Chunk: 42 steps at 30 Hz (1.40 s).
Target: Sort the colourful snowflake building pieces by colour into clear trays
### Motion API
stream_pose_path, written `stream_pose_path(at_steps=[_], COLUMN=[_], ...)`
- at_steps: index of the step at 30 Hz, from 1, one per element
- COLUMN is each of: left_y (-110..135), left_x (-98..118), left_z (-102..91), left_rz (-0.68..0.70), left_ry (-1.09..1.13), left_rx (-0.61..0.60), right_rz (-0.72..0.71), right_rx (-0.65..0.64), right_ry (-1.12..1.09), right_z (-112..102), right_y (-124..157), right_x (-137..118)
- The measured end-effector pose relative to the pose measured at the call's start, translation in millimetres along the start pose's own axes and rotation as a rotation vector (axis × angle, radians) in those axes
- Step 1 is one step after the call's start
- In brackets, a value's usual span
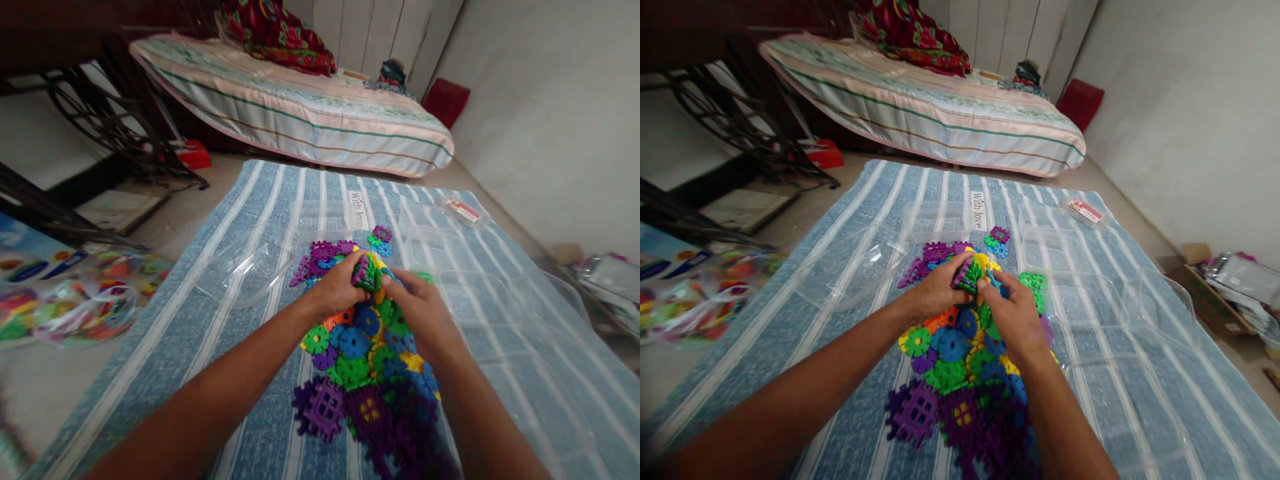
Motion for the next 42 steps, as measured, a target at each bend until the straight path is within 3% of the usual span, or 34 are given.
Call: stream_pose_path(at_steps=[2, 5, 7, 10, 13, 16, 22, 28, 32, 35, 38, 42], left_y=[-5, -5, 4, 28, 57, 76, 78, 70, 62, 52, 42, 37], left_x=[5, 15, 20, 21, 16, 10, 7, 0, 4, 10, 12, 11], left_z=[-3.4, -10.7, -16.0, -23.5, -28.1, -25.3, 1.5, 19.0, 11.6, -0.9, -12.8, -26.5], left_rz=[0.041, 0.110, 0.137, 0.133, 0.056, -0.045, 0.022, 0.038, -0.015, 0.032, 0.093, 0.053], left_ry=[-0.027, -0.093, -0.208, -0.425, -0.568, -0.637, -0.656, -0.343, -0.092, -0.055, 0.014, -0.023], left_rx=[-0.057, -0.048, -0.018, 0.001, -0.018, -0.087, -0.165, -0.090, -0.066, -0.005, 0.031, 0.115], right_rz=[-0.041, -0.085, -0.114, -0.142, -0.113, -0.141, -0.215, -0.100, -0.028, -0.132, -0.214, -0.350], right_rx=[-0.057, -0.149, -0.111, 0.052, 0.079, 0.100, 0.049, 0.001, -0.024, -0.032, -0.137, -0.172], right_ry=[0.020, 0.022, 0.070, 0.271, 0.470, 0.598, 0.704, 0.354, 0.166, 0.010, -0.165, -0.032], right_z=[2, -1, -14, -46, -72, -79, -54, -20, -11, -7, 1, 1], right_y=[13, 34, 47, 64, 79, 88, 73, 53, 39, 27, 20, 29], right_x=[-5, -12, -10, 12, 46, 70, 67, 48, 33, 20, 7, -10])
Point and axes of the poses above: each hand's wrist, its own y-axis away from the middle knuckle, its own z-axis out of the palm, x = y × z, the point moved 2 cm from there along -y, towards the middle knuckle, and after that the axes turned 6 degrees about x, right-handed, at the moved point
